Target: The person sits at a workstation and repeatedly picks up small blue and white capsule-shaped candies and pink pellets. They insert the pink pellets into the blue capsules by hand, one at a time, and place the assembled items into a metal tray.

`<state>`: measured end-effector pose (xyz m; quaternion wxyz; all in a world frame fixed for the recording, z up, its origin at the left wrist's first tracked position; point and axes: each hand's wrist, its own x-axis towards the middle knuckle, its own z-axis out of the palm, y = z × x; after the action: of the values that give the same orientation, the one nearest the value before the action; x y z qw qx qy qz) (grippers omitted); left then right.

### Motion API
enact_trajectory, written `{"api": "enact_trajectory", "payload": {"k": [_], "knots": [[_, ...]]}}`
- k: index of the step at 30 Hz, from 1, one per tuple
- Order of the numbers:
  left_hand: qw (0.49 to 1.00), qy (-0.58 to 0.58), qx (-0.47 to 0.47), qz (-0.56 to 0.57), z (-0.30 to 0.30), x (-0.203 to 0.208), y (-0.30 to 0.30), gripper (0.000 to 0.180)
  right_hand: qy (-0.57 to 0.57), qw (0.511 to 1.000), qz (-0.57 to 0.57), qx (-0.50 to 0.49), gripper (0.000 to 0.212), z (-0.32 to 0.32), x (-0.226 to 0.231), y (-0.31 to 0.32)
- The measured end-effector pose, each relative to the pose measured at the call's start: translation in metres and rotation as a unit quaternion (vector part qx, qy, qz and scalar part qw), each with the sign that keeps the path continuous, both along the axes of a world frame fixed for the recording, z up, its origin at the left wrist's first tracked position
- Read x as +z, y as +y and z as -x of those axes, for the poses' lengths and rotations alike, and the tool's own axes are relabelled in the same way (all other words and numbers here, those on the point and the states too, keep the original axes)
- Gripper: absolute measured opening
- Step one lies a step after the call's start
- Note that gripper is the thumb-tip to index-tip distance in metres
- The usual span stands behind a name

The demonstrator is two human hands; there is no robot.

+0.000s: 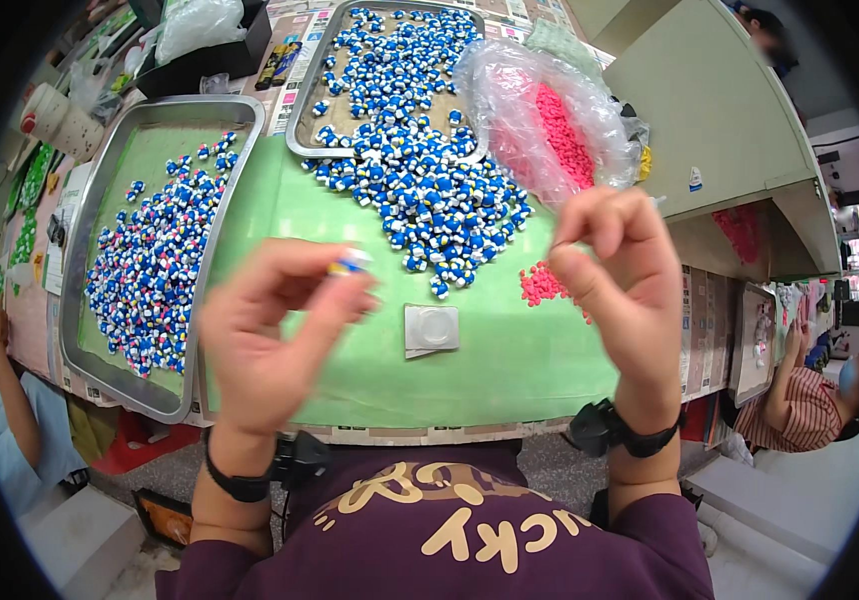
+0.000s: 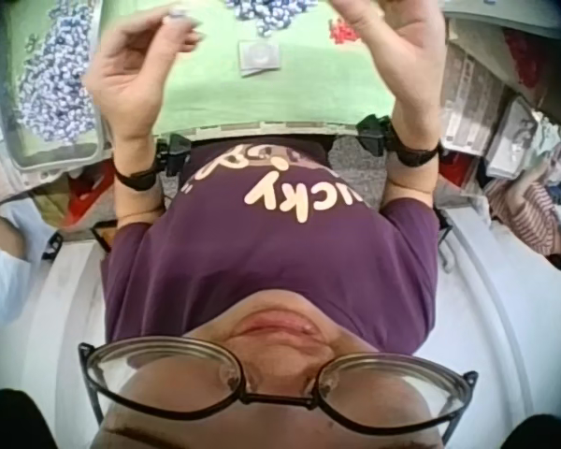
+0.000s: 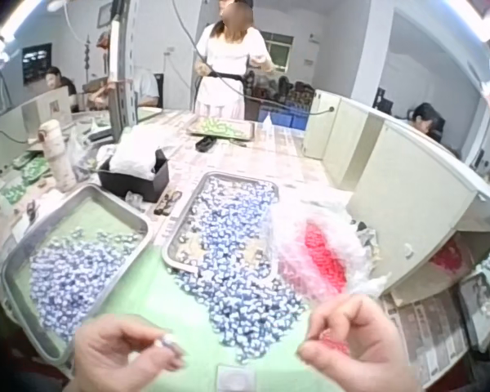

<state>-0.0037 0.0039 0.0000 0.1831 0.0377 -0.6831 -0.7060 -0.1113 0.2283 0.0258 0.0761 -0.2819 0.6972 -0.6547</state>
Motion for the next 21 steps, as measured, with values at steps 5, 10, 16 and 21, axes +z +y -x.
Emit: {"api": "enact_trajectory", "payload": {"k": [5, 10, 16, 21], "knots": [[0.974, -0.016, 0.185, 0.13, -0.02, -0.012, -0.076, 0.016, 0.117, 0.953, -0.279, -0.035, 0.013, 0.026, -0.039, 0.044], [0.907, -0.115, 0.314, 0.256, -0.052, -0.025, -0.164, 0.023, 0.077, 0.944, -0.321, -0.008, 0.012, 0.024, -0.059, 0.032], [0.861, -0.09, 0.355, 0.353, -0.026, -0.016, -0.126, 0.035, 0.145, 0.895, -0.422, -0.015, 0.01, 0.024, -0.069, 0.023], [0.943, -0.104, 0.006, 0.317, 0.028, -0.013, -0.029, 0.023, 0.248, 0.863, -0.44, -0.033, 0.01, 0.016, -0.073, 0.017]]}}
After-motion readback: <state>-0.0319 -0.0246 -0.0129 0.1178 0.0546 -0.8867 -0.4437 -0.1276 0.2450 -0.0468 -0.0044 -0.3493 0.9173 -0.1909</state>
